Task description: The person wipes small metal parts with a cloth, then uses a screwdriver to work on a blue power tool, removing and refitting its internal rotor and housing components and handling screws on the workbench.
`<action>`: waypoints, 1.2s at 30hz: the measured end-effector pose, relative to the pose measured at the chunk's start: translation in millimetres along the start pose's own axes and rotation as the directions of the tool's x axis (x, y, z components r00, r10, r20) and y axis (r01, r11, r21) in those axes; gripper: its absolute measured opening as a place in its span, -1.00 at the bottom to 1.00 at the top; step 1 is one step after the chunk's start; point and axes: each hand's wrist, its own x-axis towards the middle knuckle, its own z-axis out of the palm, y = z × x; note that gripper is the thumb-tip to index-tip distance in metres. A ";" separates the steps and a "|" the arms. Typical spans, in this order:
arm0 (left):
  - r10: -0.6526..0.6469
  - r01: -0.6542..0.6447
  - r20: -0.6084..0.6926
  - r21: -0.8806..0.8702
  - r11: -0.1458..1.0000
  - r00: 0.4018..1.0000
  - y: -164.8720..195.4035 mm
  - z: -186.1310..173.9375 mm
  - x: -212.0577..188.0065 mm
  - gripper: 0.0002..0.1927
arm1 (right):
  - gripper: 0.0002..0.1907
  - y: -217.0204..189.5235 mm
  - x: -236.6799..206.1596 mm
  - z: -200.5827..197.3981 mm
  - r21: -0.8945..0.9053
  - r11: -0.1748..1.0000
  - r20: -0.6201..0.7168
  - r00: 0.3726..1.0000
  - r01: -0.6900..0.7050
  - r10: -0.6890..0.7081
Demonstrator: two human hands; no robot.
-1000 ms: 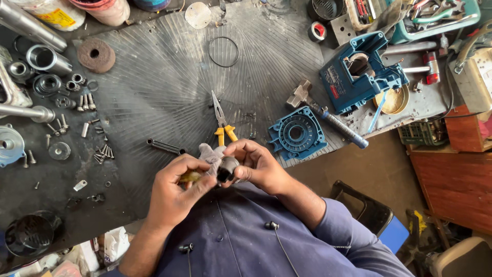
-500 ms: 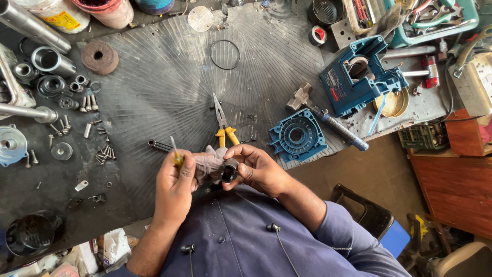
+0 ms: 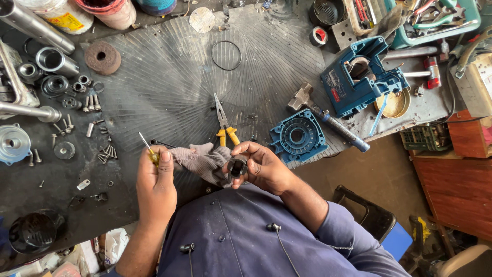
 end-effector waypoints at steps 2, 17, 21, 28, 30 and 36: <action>-0.018 0.021 0.049 -0.070 0.997 0.999 -0.3 0.3 -1.5 -0.75 | -0.48 -0.3 0.0 0.9 -0.005 1.000 0.003 1.000 0.004 -0.004; -0.192 0.205 0.071 -0.261 0.944 0.979 -10.9 4.9 -5.3 -0.80 | -0.48 0.0 -0.7 2.3 -0.039 0.999 -0.018 1.000 0.013 -0.014; -0.215 0.239 0.111 -0.322 0.916 0.970 -13.8 6.3 -5.4 -0.80 | -0.49 3.0 0.7 -0.4 -0.069 0.997 -0.049 0.998 0.032 -0.035; -0.239 0.364 0.287 -0.550 0.752 0.928 -12.4 10.7 -9.0 -0.82 | -0.56 4.7 2.9 -1.2 -0.200 0.978 -0.020 0.998 0.060 -0.065; -0.207 0.409 0.379 -0.593 0.694 0.902 -7.7 11.8 -11.2 -0.84 | -0.59 5.0 3.1 -1.2 -0.304 0.951 -0.026 0.997 0.061 -0.073; -0.130 0.340 0.396 -0.524 0.781 0.909 3.5 20.6 -5.8 -0.78 | -0.61 4.9 4.5 0.3 -0.319 0.945 -0.053 0.995 0.069 -0.090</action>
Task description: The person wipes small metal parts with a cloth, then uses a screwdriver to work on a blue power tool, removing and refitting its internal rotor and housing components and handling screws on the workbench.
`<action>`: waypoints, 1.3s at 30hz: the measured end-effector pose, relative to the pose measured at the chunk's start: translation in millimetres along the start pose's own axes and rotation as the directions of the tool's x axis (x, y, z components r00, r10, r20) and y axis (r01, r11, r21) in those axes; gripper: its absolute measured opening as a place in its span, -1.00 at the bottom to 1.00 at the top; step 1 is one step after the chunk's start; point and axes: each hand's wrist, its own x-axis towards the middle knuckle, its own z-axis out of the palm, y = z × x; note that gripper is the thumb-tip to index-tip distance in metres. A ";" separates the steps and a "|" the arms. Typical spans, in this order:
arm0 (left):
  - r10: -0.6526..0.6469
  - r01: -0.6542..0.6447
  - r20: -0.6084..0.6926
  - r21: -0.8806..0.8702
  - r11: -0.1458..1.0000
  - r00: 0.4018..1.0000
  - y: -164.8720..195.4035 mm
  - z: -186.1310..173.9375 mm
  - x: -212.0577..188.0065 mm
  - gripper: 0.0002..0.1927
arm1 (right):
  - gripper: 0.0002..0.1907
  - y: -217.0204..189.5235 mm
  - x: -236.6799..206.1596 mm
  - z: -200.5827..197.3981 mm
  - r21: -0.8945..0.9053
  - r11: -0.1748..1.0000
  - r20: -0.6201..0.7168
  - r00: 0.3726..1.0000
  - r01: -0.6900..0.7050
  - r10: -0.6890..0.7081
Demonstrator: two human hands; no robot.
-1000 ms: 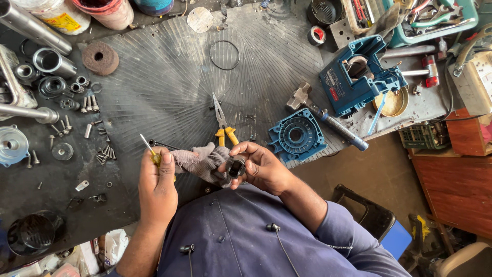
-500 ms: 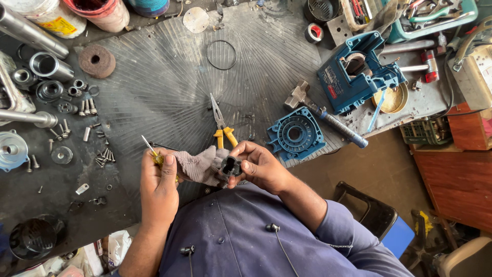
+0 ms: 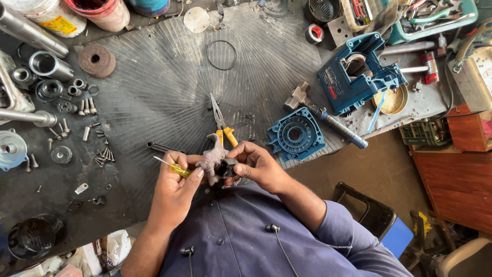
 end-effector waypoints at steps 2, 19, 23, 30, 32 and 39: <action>0.024 -0.019 -0.040 0.122 0.992 0.999 3.1 4.1 0.1 -0.73 | -0.62 -1.2 0.7 2.4 0.004 1.000 -0.025 1.000 -0.019 0.019; 0.057 -0.109 0.098 0.688 0.717 0.993 55.0 11.4 -12.2 -0.67 | -0.50 -3.0 -4.5 -2.5 0.081 0.993 0.066 0.994 -0.088 0.083; 0.081 -0.074 0.040 0.869 0.488 0.996 55.5 9.6 -10.8 -0.77 | -0.50 -0.6 -5.1 -5.3 0.060 0.994 0.075 0.993 -0.091 0.086; 0.281 -0.285 0.204 0.914 0.289 0.938 51.0 -5.6 -6.7 -0.80 | -0.54 0.5 -3.9 -6.0 0.068 0.991 0.021 0.993 -0.119 0.118; 0.217 -0.284 0.219 0.898 0.337 0.951 43.9 -9.3 -6.8 -0.77 | -0.55 0.8 -2.5 -5.7 0.065 0.992 0.028 0.994 -0.106 0.104; 0.323 -0.429 0.344 0.870 0.245 0.882 40.8 -12.8 -6.9 -0.76 | -0.57 -1.8 1.8 1.3 -0.087 0.991 -0.060 0.994 -0.097 0.092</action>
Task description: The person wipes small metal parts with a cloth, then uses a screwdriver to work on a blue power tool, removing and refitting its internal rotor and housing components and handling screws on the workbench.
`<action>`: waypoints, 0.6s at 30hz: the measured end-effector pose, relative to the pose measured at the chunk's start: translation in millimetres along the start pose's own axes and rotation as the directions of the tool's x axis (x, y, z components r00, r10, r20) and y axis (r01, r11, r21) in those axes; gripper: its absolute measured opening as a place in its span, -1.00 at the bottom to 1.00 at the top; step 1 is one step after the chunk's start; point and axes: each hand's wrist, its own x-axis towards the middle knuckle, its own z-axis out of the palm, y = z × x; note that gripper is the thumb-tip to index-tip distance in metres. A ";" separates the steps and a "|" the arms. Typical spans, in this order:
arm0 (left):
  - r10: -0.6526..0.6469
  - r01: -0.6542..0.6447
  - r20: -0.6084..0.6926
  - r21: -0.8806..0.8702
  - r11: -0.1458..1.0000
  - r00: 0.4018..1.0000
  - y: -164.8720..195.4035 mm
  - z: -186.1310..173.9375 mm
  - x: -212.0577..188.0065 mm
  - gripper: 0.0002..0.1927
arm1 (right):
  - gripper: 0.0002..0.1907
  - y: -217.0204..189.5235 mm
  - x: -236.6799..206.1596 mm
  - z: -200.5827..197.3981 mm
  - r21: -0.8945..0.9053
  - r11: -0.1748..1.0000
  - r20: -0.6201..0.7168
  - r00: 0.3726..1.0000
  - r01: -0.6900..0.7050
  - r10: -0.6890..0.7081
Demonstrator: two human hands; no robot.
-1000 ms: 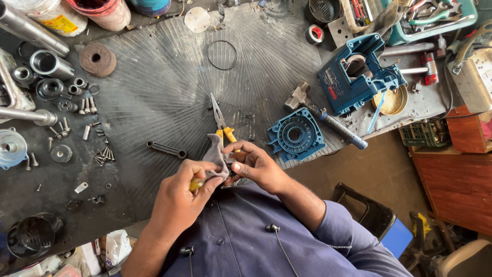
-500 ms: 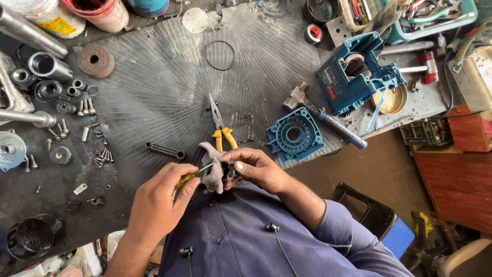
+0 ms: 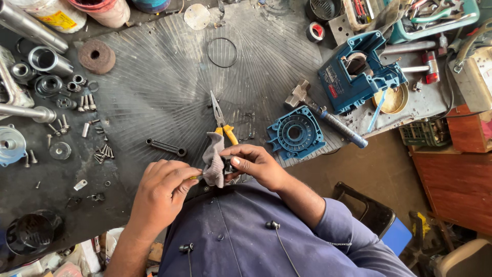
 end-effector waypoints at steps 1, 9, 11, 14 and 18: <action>0.019 -0.019 0.004 0.025 0.999 1.000 2.0 -1.6 1.4 -0.76 | -0.57 -1.2 0.5 2.1 -0.027 1.000 -0.010 1.000 -0.001 0.001; 0.137 -0.146 0.052 0.288 0.947 0.989 18.9 2.6 9.2 -0.74 | -0.59 -9.3 1.2 22.1 -0.250 0.962 -0.069 0.993 -0.108 0.094; 0.139 -0.139 0.021 0.281 0.950 0.990 18.8 3.9 10.5 -0.77 | -0.60 -10.5 0.7 24.2 -0.207 0.973 -0.078 0.993 -0.099 0.084; 0.100 -0.110 0.130 0.079 0.991 0.986 15.4 -0.1 15.9 -0.81 | -0.62 -10.9 -1.6 25.4 -0.232 0.971 -0.084 0.996 -0.052 0.033; 0.026 -0.063 0.212 0.166 0.984 0.977 11.8 -15.5 20.8 -0.82 | -0.61 -9.5 -3.1 25.3 -0.360 0.932 -0.038 0.997 0.046 -0.064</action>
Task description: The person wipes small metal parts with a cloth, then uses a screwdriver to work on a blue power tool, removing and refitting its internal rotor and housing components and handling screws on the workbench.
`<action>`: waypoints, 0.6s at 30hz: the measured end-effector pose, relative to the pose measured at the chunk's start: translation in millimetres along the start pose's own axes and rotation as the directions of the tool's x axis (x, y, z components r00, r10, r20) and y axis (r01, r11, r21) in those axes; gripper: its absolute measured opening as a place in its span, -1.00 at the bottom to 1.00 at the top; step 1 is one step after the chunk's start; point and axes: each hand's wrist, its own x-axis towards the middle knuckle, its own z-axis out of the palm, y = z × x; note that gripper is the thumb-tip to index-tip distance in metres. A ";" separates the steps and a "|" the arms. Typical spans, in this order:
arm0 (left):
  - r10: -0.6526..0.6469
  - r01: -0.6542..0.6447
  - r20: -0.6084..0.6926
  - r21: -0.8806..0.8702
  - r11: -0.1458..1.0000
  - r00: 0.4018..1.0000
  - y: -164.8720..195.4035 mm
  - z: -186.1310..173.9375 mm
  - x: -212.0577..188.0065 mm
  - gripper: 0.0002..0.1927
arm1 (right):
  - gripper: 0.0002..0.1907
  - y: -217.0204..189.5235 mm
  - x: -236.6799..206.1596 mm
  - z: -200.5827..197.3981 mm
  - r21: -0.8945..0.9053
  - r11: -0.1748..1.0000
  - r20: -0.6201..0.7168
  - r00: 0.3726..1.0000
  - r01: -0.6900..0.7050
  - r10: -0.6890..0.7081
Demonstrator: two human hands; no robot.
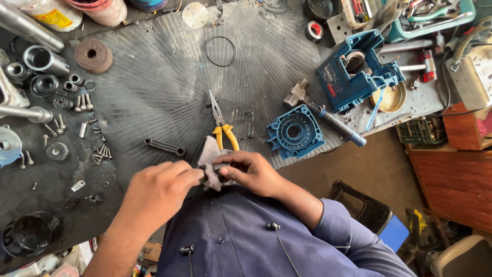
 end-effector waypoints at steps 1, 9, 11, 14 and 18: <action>-0.004 0.007 -0.052 0.043 0.999 0.999 1.0 -0.5 -0.6 -0.81 | -0.60 0.4 0.3 -0.1 0.040 0.999 -0.005 1.000 -0.022 0.022; -0.275 0.243 -0.166 -0.191 0.951 0.947 -4.0 41.4 -23.9 -0.81 | -0.53 2.1 1.4 -2.0 0.237 0.972 -0.004 1.000 -0.007 0.008; -0.384 0.293 -0.102 -0.482 0.826 0.917 -15.5 48.9 -35.5 -0.83 | -0.49 3.8 1.0 -4.6 0.362 0.932 0.034 0.999 0.008 -0.022; -0.549 0.497 0.268 -0.805 0.325 0.792 -21.1 62.3 -47.0 -0.76 | -0.46 9.0 2.4 -8.0 0.441 0.897 0.067 0.996 0.024 -0.059; -0.545 0.359 0.063 -0.814 0.457 0.836 -12.3 71.3 -45.1 -0.74 | -0.50 19.4 3.4 -8.5 0.392 0.920 0.059 0.997 0.022 -0.049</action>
